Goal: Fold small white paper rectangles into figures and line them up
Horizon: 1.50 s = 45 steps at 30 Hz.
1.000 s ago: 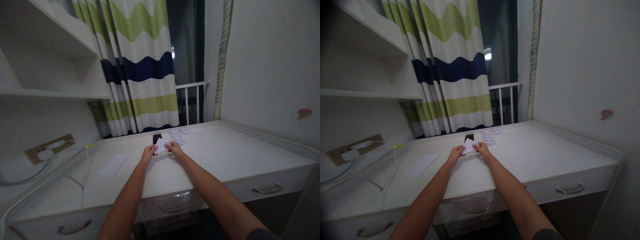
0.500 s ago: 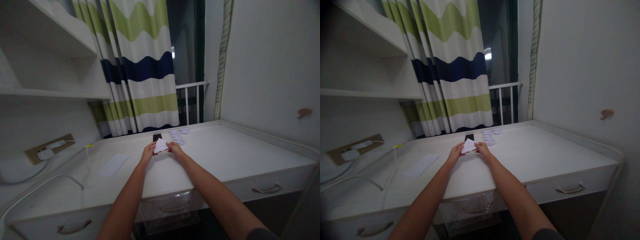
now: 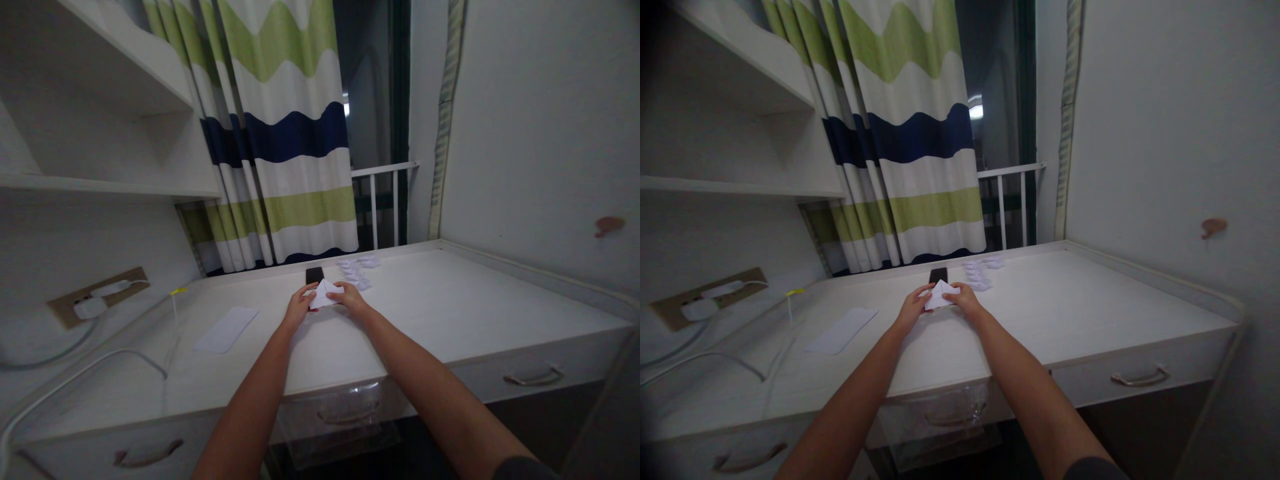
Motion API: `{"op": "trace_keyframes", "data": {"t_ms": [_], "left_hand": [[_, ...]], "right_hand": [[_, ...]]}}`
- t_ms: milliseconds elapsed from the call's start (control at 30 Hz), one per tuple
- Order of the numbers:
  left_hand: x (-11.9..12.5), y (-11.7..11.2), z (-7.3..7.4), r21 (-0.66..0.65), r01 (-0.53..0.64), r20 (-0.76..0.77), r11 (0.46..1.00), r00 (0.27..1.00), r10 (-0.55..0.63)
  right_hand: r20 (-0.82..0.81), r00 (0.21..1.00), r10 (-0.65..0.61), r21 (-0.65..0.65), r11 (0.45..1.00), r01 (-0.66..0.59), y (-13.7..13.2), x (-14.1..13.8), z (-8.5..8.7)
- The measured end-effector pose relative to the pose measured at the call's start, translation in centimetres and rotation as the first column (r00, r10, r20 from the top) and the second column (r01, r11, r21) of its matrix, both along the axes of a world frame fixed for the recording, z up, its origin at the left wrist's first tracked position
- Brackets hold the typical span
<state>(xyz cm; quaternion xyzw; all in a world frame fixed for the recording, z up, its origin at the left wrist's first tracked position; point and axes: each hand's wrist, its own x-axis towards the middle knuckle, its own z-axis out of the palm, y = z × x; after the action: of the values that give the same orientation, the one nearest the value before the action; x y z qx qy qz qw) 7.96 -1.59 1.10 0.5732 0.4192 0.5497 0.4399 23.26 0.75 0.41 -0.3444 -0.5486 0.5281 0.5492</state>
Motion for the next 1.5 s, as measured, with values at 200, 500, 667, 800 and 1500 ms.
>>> {"op": "trace_keyframes", "data": {"t_ms": [200,500,667,800,1500], "left_hand": [[0.0,-0.3,0.1,0.037,0.017,-0.048,0.999,0.999,-0.015],[-0.4,-0.1,0.1,0.026,-0.078,0.010,0.997,0.997,0.078],[-0.7,0.0,0.2,0.038,-0.158,0.019,0.987,0.987,0.158],[-0.9,0.2,0.1,0.044,-0.223,0.030,0.974,0.975,0.222],[-0.7,-0.3,0.3,0.061,-0.096,-0.117,0.994,0.988,0.102]], "right_hand": [[-0.031,0.998,-0.048,-0.055,0.997,0.046,0.0,-0.1,-0.1],[-0.046,0.999,-0.013,-0.020,1.000,0.012,-0.3,0.2,0.7],[0.024,1.000,-0.002,0.025,1.000,0.001,0.1,0.3,0.5],[0.040,0.999,0.026,-0.017,1.000,-0.026,0.3,0.2,0.5],[0.024,0.993,0.119,0.063,0.991,-0.120,1.1,0.5,-0.2]]}}
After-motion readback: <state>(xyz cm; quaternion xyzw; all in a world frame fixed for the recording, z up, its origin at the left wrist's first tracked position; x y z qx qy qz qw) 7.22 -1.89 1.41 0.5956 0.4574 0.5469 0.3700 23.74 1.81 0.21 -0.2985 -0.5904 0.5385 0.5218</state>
